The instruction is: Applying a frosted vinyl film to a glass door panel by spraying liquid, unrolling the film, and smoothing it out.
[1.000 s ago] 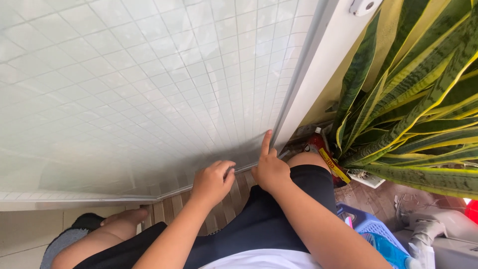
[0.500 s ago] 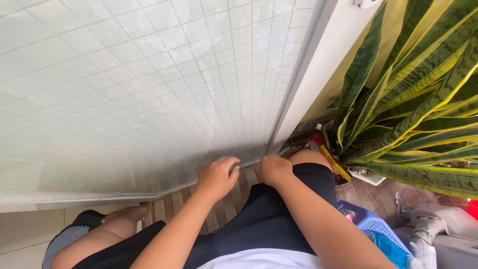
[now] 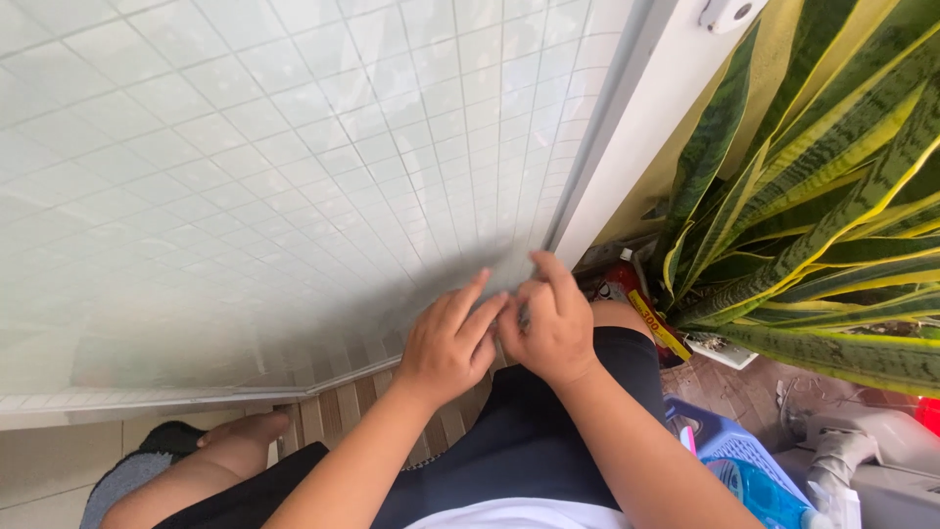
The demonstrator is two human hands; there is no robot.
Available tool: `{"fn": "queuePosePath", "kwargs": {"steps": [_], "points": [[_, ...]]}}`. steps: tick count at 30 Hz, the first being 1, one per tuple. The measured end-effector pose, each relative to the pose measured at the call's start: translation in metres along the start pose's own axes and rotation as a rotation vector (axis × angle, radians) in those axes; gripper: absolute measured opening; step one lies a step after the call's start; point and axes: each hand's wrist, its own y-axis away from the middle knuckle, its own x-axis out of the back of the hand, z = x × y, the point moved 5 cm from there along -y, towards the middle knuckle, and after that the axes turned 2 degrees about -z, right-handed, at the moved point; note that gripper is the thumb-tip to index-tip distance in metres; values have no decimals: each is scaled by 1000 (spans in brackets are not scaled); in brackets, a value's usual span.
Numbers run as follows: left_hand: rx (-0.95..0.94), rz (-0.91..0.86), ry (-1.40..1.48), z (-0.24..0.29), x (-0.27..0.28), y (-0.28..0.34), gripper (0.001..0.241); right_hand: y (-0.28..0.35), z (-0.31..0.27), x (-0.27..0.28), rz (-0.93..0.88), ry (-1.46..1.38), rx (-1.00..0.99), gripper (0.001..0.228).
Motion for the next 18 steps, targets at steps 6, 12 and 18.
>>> {"fn": "queuePosePath", "kwargs": {"steps": [6,12,18], "points": [[297,-358,248,1,-8,-28,47,-1,-4,-5,-287,23,-85,25],[448,-783,250,-9,-39,-16,59,42,27,-38,-759,32,-411,13],[600,-823,342,-9,-38,-16,75,42,40,-37,-692,-10,-567,31]]}}
